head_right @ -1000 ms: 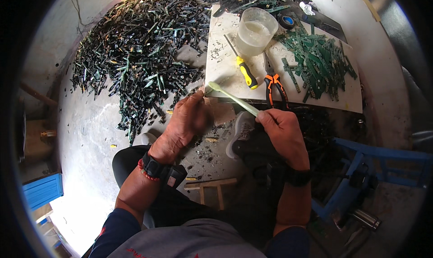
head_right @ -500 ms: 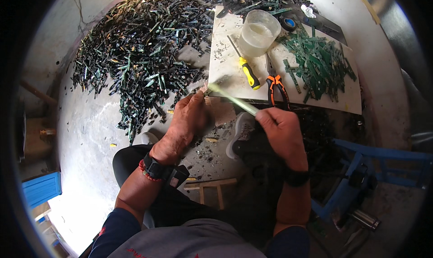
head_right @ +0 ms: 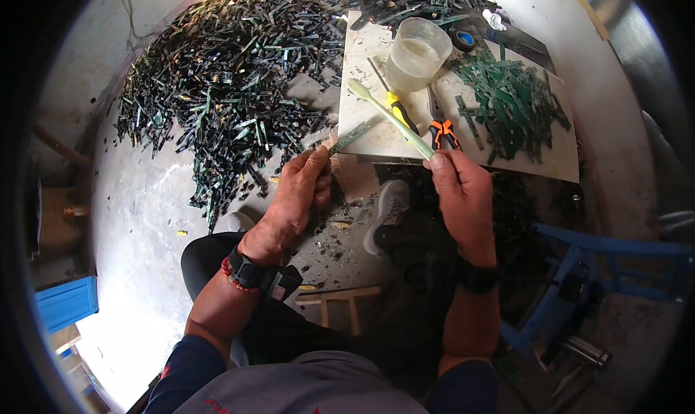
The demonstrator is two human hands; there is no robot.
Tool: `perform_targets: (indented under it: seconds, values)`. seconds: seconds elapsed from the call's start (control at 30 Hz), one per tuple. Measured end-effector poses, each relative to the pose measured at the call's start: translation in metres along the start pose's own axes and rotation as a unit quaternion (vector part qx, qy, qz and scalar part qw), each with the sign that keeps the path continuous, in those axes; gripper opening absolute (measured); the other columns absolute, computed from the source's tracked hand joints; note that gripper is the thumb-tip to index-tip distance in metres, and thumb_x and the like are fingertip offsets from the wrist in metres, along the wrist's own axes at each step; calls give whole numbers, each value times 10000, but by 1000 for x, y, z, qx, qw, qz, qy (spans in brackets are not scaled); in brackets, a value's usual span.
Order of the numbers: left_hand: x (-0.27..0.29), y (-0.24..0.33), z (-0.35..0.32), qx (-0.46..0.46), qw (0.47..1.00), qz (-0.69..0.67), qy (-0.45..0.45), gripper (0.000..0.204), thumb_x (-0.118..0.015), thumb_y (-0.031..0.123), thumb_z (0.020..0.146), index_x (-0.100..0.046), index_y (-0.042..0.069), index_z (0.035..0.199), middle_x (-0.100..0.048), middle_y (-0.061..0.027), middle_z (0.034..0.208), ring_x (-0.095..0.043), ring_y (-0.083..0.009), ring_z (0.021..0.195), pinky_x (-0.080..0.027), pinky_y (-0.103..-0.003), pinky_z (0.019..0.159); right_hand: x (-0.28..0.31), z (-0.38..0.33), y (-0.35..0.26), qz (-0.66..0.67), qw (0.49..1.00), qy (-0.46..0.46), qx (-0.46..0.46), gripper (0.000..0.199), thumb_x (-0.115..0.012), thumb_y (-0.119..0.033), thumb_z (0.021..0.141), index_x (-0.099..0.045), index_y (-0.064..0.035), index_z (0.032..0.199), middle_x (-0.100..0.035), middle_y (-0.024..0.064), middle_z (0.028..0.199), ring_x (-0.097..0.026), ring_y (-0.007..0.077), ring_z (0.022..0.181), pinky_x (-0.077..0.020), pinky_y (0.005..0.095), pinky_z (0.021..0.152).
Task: The person uses a screwdriver to pry components off a green circuit board and then uses pliers to remove parts. The person works over a pile of electronic waste on the floor.
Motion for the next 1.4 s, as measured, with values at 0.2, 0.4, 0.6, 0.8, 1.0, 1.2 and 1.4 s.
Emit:
perform_targets:
  seconds: [0.2,0.4,0.6,0.8,1.0,1.2,1.4]
  values:
    - [-6,1,-9,-8,994,37,-106,282,-536,295,982,-517,74,809,-419,39,639,-346,-47,481,-285,-194,403,-29,9,-12,-41,995,25,87,172,-613,-137,914,-579,17,983,-559,57,779,-493,100,701,-435,268,651]
    - [-17,6,-22,16,988,44,-149,285,-543,281,978,-532,61,798,-450,31,676,-376,-46,496,-288,-190,410,-43,25,6,-1,996,-50,67,196,-636,-128,898,-567,25,1000,-567,47,778,-527,101,686,-450,260,634]
    - [-7,9,-25,12,989,46,-140,284,-544,284,975,-535,63,796,-449,33,660,-381,-45,498,-297,-194,412,-57,14,7,88,980,-171,-57,141,-617,-92,898,-556,4,982,-548,4,761,-489,52,630,-428,209,599]
    - [2,14,-18,-37,990,65,-116,371,-471,334,982,-637,3,978,-478,25,597,-345,-48,452,-248,-221,417,-86,-8,-3,147,947,-266,-106,122,-613,-66,868,-550,0,949,-579,24,747,-519,68,639,-433,223,582]
    - [10,2,2,53,984,-142,-94,407,-435,438,980,-554,86,813,-483,29,573,-413,-92,442,-329,-245,408,-96,-13,-5,213,958,-178,-79,98,-602,-41,895,-542,-5,964,-595,37,791,-551,82,652,-478,231,609]
    - [-1,9,-12,17,994,25,-101,521,-379,501,988,-536,87,712,-482,23,621,-401,-79,523,-307,-230,467,-106,-18,13,332,937,12,-104,136,-618,-87,916,-519,-13,971,-612,55,838,-575,99,671,-507,242,620]
    - [-22,17,-26,-45,974,175,-140,552,-329,478,1013,-588,24,837,-488,16,649,-425,-84,599,-358,-249,539,-111,-19,37,270,959,84,-2,138,-630,-87,917,-518,-26,970,-550,-7,829,-487,45,718,-427,197,649]
Point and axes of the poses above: each hand's wrist, its own z-axis towards the middle knuckle, its own x-axis out of the back of the hand, y = z × x, the point moved 7 cm from there along z, towards the middle knuckle
